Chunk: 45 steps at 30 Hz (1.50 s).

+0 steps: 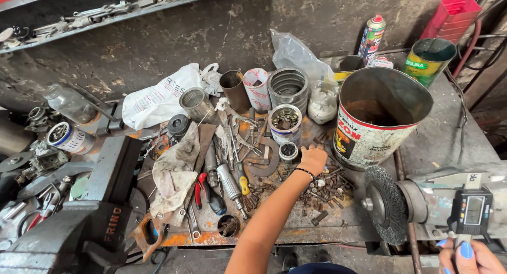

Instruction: The person picks up small metal screws from a cluttered workbench, measures them with a digital caliper, and places them into a large metal can. The person repeats this process for several screws, occasionally picking up and measuring other small metal parts.

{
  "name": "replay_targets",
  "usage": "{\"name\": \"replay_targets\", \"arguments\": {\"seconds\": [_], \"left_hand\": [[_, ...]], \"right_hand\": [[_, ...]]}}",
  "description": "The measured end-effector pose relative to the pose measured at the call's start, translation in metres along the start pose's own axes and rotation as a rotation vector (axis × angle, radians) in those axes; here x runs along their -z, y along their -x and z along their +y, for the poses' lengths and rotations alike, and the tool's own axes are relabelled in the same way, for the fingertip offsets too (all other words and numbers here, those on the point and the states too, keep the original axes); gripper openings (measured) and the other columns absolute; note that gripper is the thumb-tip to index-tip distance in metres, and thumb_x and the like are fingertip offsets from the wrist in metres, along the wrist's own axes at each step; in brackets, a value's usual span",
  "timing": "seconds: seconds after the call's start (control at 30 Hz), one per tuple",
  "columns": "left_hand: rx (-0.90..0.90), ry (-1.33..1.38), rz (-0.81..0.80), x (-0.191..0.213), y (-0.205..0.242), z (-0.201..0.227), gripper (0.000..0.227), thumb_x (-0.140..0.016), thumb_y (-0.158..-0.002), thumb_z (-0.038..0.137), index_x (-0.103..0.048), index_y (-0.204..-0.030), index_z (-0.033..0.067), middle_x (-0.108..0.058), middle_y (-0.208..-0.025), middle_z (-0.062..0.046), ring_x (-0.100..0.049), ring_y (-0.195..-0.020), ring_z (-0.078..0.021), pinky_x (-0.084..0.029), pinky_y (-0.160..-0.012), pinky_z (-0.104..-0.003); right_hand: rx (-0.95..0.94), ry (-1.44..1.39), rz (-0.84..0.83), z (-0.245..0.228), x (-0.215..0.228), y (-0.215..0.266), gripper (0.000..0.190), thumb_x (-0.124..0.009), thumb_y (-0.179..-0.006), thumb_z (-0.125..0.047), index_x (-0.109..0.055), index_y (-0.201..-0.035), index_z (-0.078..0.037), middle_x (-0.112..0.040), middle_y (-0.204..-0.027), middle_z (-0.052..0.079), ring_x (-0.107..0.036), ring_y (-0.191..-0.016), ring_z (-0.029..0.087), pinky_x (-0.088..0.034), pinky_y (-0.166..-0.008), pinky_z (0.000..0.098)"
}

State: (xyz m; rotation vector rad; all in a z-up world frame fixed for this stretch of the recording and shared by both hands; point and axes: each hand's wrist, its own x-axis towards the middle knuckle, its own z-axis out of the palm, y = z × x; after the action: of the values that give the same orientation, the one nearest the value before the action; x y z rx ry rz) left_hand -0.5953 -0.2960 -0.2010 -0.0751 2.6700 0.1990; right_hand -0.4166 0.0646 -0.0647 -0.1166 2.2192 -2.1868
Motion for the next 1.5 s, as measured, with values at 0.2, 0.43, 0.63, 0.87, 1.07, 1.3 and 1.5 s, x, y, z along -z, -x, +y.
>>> {"name": "replay_targets", "arguments": {"seconds": [0.2, 0.43, 0.63, 0.87, 1.07, 1.3, 1.5], "left_hand": [[-0.1, -0.03, 0.203, -0.015, 0.01, -0.011, 0.037, -0.049, -0.082, -0.01, -0.065, -0.11, 0.0096, -0.065, -0.108, -0.009, -0.048, -0.113, -0.0356, -0.027, -0.1, -0.07], [-0.152, 0.794, 0.601, 0.048, 0.101, -0.012, 0.019, -0.058, -0.091, 0.001, -0.063, -0.109, -0.0021, -0.065, -0.113, -0.02, -0.067, -0.096, -0.0303, -0.055, -0.092, -0.04], [-0.136, 2.468, 0.525, 0.048, 0.177, 0.007, 0.042, -0.046, -0.1, 0.005, -0.041, -0.14, -0.0075, -0.051, -0.134, -0.031, -0.065, -0.108, -0.0333, -0.059, -0.092, -0.036], [-0.02, 2.491, 0.631, -0.015, 0.169, -0.003, 0.023, -0.047, -0.101, 0.005, -0.059, -0.12, -0.0028, -0.064, -0.119, -0.02, -0.065, -0.114, -0.0315, -0.054, -0.1, -0.037], [0.009, 2.677, 0.491, -0.015, 0.194, -0.001, 0.065, -0.051, -0.091, -0.011, -0.027, -0.15, -0.0014, -0.058, -0.127, -0.031, -0.061, -0.117, -0.0291, -0.054, -0.099, -0.035], [-0.205, 2.409, 0.705, 0.038, 0.255, 0.025, 0.036, -0.064, -0.089, 0.006, -0.058, -0.124, -0.0006, -0.064, -0.127, -0.018, -0.062, -0.121, -0.0292, -0.051, -0.103, -0.037], [-0.229, 1.978, 0.867, 0.076, 0.302, 0.046, 0.039, -0.066, -0.09, 0.011, -0.057, -0.126, 0.0004, -0.071, -0.101, -0.015, -0.072, -0.092, -0.0233, -0.059, -0.088, -0.031]], "right_hand": [[-0.014, -0.01, -0.044, 0.014, 0.012, 0.002, 0.035, -0.046, -0.11, -0.022, -0.055, -0.109, 0.013, -0.043, -0.055, 0.018, -0.041, -0.041, 0.021, -0.031, -0.039, 0.0279], [-0.123, 0.181, -0.025, 0.031, 0.03, -0.003, 0.031, -0.059, -0.101, -0.016, -0.066, -0.118, 0.009, -0.06, -0.076, 0.017, -0.052, -0.06, 0.023, -0.04, -0.057, 0.0317], [-0.149, 0.432, 0.259, -0.057, -0.059, 0.007, 0.033, -0.064, -0.099, -0.035, -0.062, -0.089, -0.003, -0.019, -0.061, -0.001, -0.014, -0.058, 0.009, -0.009, -0.048, 0.0254], [-0.057, 0.746, 0.205, -0.059, -0.072, -0.009, 0.046, -0.066, -0.096, -0.046, -0.065, -0.082, -0.002, -0.019, -0.068, 0.007, -0.022, -0.065, 0.018, -0.027, -0.053, 0.034], [0.241, 0.795, 0.05, -0.043, -0.086, -0.033, 0.028, -0.075, -0.087, -0.036, -0.06, -0.089, -0.013, -0.04, -0.063, 0.005, -0.023, -0.072, 0.016, -0.039, -0.062, 0.0291], [0.225, 0.804, -0.182, -0.055, -0.107, -0.049, 0.029, -0.069, -0.086, -0.029, -0.06, -0.108, -0.012, -0.05, -0.055, 0.01, -0.037, -0.05, 0.024, -0.042, -0.057, 0.034], [0.273, 0.861, -0.28, -0.04, -0.105, -0.065, 0.026, -0.065, -0.088, -0.028, -0.057, -0.107, -0.014, -0.044, -0.057, 0.013, -0.033, -0.057, 0.028, -0.041, -0.057, 0.0355]]}}
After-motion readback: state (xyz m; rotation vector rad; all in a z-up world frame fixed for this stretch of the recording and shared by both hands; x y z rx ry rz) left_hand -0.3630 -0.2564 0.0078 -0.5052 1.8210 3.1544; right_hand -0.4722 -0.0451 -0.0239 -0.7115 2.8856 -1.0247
